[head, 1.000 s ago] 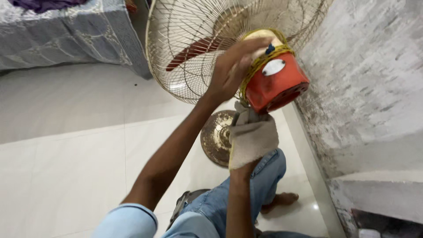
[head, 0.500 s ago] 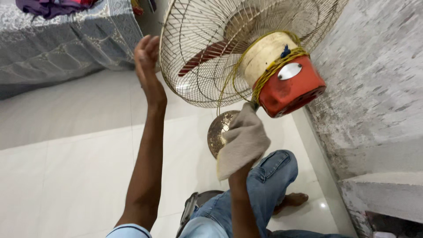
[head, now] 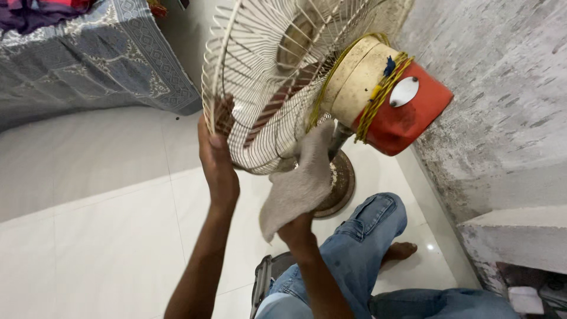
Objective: The person cleans a standing electric fan using a cloth. They wipe the motor housing, the metal cage, and the fan blades while sitting on the floor.
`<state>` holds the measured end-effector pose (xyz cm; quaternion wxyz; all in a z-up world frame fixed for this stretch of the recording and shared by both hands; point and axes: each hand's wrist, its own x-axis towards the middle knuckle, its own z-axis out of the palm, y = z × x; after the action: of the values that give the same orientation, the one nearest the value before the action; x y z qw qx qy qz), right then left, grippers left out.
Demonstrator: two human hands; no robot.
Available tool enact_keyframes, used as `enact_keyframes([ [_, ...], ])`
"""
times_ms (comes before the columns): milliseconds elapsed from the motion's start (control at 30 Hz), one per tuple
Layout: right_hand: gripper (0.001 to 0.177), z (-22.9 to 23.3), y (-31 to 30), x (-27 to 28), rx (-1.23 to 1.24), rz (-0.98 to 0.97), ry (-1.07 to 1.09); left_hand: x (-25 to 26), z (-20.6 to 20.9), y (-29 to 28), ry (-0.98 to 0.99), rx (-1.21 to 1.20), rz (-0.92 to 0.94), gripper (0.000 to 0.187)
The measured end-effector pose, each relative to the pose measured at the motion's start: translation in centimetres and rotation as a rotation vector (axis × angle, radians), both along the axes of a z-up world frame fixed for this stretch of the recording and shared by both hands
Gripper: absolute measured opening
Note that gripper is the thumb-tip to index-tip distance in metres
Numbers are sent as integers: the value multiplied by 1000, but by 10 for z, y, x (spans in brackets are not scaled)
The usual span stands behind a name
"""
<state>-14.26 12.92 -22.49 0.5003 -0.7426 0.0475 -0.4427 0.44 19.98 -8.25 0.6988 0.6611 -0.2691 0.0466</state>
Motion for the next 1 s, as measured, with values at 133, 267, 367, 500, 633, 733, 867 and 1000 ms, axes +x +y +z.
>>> enact_keyframes([
  [133, 32, 1, 21, 29, -604, -136, 386, -23, 2, 8, 19, 24, 0, 99],
  [267, 20, 16, 52, 40, -774, 175, 521, 6, 8, 14, -27, 50, -48, 105],
  [367, 21, 21, 57, 49, -1026, 276, 608, 20, 13, 6, -51, -9, -142, 115],
  [500, 24, 43, 37, 81, -1338, 613, 649, 12, 13, 7, -1, -49, -261, 120],
  [633, 28, 77, -22, 128, -1491, 1360, 655, 15, 8, 6, 9, -68, -248, 118],
  [733, 37, 90, -62, 142, -1552, 1600, 662, 22, 5, 5, -4, -75, -274, 117],
  [867, 41, 86, -104, 132, -1732, 1316, 745, 33, 0, 2, 0, -118, -306, 116],
  [1000, 46, 76, -103, 124, -1760, 955, 701, 43, 0, -3, 52, -190, -353, 117],
])
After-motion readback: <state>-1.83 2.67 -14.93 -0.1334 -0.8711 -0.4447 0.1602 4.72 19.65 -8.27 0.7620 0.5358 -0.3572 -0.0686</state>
